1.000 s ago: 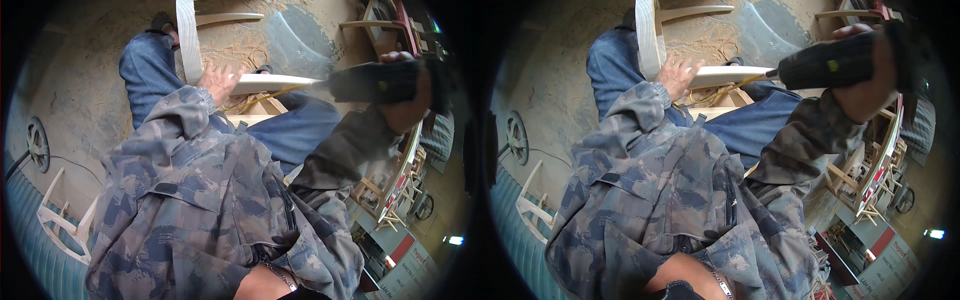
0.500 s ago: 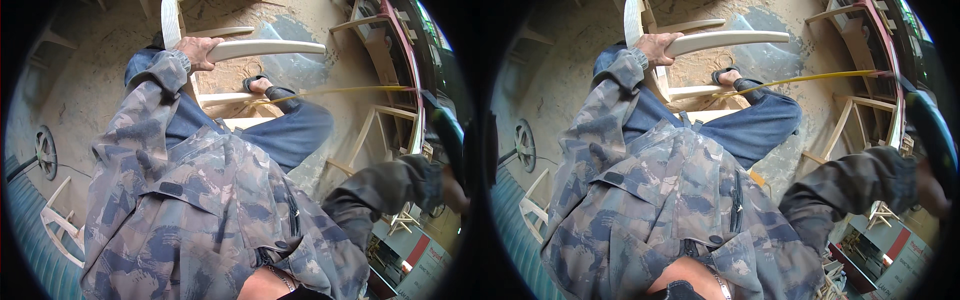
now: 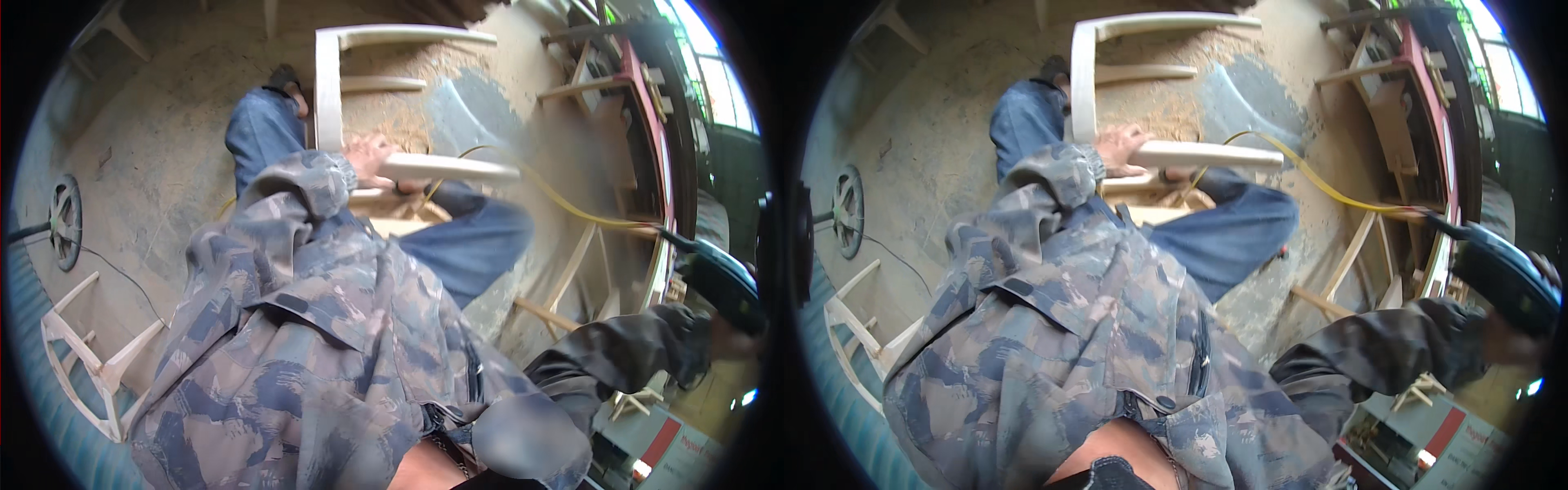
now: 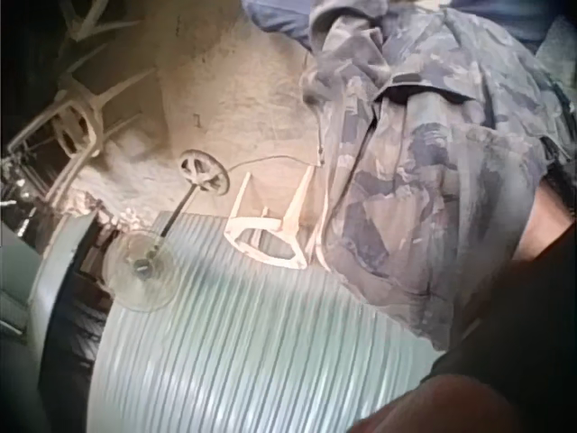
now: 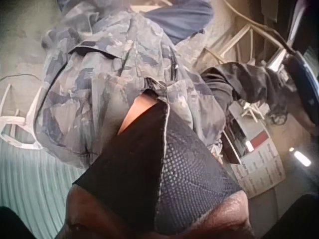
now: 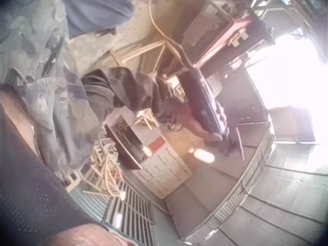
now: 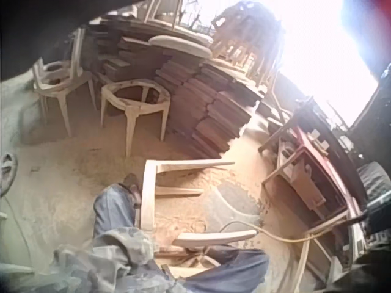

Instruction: Smooth the surface of a wooden chair frame using a power sander with a sanding disc.

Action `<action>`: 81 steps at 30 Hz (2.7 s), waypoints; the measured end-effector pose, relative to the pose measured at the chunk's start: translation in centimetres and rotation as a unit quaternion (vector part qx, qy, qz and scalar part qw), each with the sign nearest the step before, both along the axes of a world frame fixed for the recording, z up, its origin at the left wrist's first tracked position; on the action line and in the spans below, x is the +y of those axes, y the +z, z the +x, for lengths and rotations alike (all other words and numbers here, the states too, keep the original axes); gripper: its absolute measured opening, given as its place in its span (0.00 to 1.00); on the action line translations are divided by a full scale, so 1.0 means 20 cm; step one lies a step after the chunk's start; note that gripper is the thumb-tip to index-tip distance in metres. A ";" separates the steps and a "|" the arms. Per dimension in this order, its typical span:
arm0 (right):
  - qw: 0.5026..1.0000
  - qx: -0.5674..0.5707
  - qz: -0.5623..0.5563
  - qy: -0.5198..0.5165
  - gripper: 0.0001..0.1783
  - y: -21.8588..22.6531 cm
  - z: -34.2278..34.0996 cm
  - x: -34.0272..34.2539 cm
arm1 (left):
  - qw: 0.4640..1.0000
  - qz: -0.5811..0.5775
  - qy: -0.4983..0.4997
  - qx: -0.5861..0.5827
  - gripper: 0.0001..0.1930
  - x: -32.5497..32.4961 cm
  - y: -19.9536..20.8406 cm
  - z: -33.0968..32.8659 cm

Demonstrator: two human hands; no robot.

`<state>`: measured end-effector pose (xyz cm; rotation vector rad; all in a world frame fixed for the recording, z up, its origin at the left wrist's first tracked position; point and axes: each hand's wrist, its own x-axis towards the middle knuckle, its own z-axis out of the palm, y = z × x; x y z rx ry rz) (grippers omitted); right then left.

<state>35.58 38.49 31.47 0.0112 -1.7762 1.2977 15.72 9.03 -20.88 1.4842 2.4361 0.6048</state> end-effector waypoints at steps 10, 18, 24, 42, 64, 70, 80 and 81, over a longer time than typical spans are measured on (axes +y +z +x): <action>0.844 -0.065 -0.462 0.263 0.23 -1.20 -0.76 -0.16 | 0.883 0.363 0.023 -0.296 0.41 0.13 1.00 0.22; 0.800 -0.122 -0.527 0.259 0.22 -1.67 -0.94 -0.33 | 0.841 0.367 0.111 -0.380 0.33 0.08 0.68 0.17; 0.841 -0.260 -0.458 0.123 0.21 -1.64 -0.96 -0.38 | 0.831 0.307 0.116 -0.449 0.37 0.09 0.62 0.20; 0.944 -0.309 0.114 -0.031 0.25 -2.23 -0.85 -0.67 | 0.496 0.406 0.427 -0.637 0.48 0.38 0.43 0.10; 0.903 -0.427 0.046 0.017 0.23 -2.17 -0.90 -0.70 | 0.468 0.386 0.487 -0.628 0.51 0.38 0.53 0.07; 0.900 -0.433 0.045 0.013 0.22 -2.12 -0.91 -0.67 | 0.450 0.410 0.469 -0.640 0.50 0.42 0.55 0.05; 0.906 -0.421 -0.002 0.032 0.21 -2.17 -0.91 -0.68 | 0.465 0.397 0.484 -0.626 0.50 0.39 0.55 0.07; 0.907 -0.419 -0.009 0.034 0.21 -2.19 -0.93 -0.68 | 0.462 0.394 0.486 -0.628 0.50 0.39 0.54 0.06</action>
